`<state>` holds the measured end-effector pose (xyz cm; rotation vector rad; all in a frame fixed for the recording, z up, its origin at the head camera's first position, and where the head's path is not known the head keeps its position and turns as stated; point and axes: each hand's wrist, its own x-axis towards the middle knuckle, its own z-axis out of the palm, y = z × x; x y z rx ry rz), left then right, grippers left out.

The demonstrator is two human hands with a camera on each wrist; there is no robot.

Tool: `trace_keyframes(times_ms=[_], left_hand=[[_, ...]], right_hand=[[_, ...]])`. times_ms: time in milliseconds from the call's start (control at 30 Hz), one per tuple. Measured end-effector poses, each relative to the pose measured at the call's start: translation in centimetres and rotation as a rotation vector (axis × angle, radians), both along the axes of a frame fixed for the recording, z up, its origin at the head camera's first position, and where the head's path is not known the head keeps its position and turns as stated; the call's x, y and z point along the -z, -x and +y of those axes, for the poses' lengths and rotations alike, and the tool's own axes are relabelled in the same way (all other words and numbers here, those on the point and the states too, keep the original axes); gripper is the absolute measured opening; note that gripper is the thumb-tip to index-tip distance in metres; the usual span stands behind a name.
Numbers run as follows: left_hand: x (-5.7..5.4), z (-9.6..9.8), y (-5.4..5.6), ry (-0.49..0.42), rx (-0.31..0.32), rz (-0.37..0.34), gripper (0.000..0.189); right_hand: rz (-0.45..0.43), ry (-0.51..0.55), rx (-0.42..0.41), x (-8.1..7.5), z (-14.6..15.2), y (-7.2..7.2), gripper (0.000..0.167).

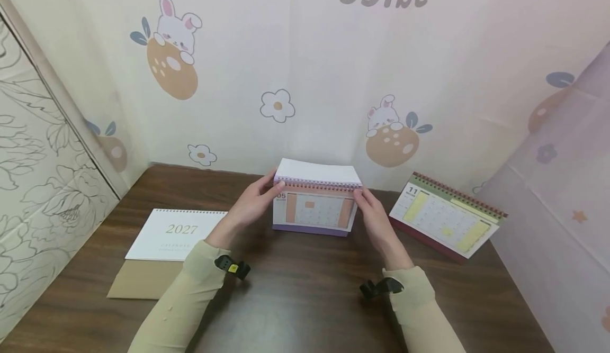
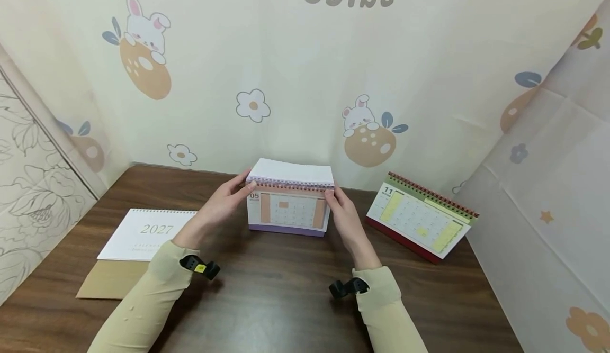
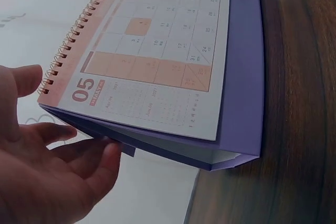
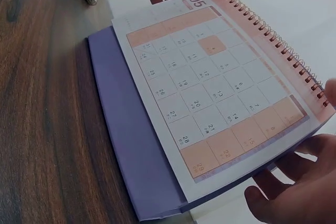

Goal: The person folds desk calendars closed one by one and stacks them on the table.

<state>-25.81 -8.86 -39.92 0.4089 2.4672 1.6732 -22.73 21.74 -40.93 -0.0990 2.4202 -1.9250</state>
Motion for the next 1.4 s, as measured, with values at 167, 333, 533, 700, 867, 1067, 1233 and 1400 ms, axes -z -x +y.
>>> trace_keyframes(times_ms=[167,333,533,700,867,1067,1233,1400], left_hand=[[-0.1,0.1,-0.1,-0.073,0.008,0.001,0.071],[-0.3,0.1,-0.2,-0.184,-0.004,0.011,0.063],[-0.4,0.2,-0.3,-0.263,-0.023,0.033,0.059],[-0.4,0.3,-0.3,-0.323,-0.067,0.025,0.053],[-0.6,0.2,-0.5,-0.388,-0.111,0.011,0.053],[-0.6,0.3,-0.6,-0.402,-0.152,-0.017,0.056],[-0.6,0.3,-0.6,-0.422,-0.164,-0.017,0.054],[-0.6,0.3,-0.5,-0.433,-0.162,0.003,0.046]], right_hand=[[0.017,0.019,0.017,-0.2,-0.1,-0.1,0.067],[0.028,0.072,0.041,-0.7,-0.1,-0.2,0.066],[0.027,0.065,0.101,-1.0,0.0,-0.3,0.062],[0.042,0.092,0.133,-1.2,0.1,-0.5,0.056],[0.06,0.106,0.159,-1.4,0.0,-0.5,0.052],[0.051,0.108,0.19,-1.8,0.0,-0.6,0.051],[0.057,0.121,0.229,-2.0,0.0,-0.7,0.047],[0.073,0.153,0.265,-2.2,0.1,-0.8,0.044]])
